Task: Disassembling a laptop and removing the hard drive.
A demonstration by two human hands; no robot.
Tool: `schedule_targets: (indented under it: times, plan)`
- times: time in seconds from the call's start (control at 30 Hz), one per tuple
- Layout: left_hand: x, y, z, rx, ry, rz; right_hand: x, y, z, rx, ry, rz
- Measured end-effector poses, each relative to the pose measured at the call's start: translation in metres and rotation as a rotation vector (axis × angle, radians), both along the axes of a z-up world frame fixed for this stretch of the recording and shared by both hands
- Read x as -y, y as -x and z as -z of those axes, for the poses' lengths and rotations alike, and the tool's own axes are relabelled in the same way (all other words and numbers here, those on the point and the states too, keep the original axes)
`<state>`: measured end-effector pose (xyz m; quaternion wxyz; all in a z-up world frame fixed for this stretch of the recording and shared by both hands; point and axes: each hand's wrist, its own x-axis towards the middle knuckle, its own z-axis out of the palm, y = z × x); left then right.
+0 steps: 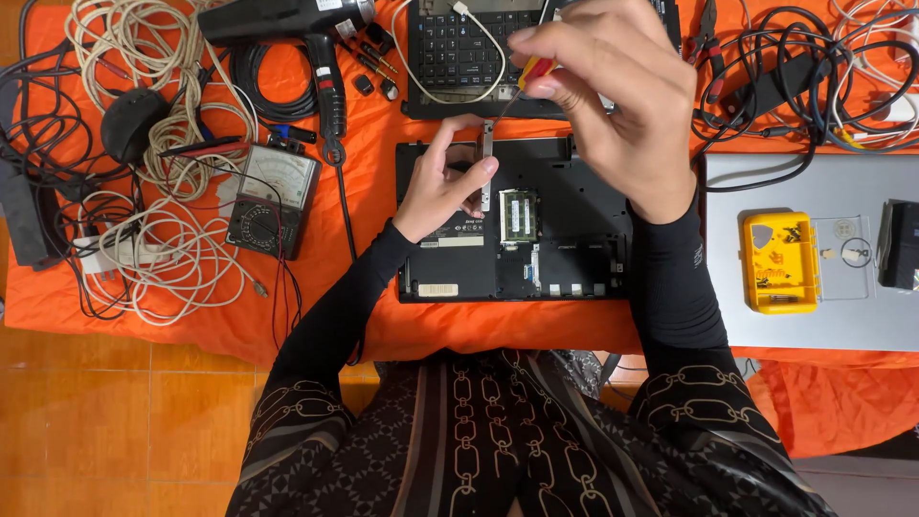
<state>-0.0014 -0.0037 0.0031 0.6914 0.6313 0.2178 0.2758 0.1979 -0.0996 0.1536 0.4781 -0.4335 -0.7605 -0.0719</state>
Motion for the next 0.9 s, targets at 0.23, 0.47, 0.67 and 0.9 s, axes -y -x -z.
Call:
schedule_targets:
  times: [0.23, 0.47, 0.67, 0.9]
  plan:
    - [-0.001, -0.002, 0.003, 0.0, -0.036, 0.001, -0.001, 0.004, -0.007, 0.009, -0.046, 0.018]
    - [0.001, -0.002, 0.003, -0.007, -0.032, -0.018, 0.0, 0.004, -0.001, -0.025, 0.022, 0.01]
    - [0.001, -0.002, 0.002, -0.008, -0.044, -0.023, 0.002, 0.005, -0.004, 0.023, 0.001, 0.001]
    - [-0.002, -0.001, 0.01, 0.042, -0.03, -0.004, 0.003, 0.006, -0.005, -0.005, 0.008, 0.005]
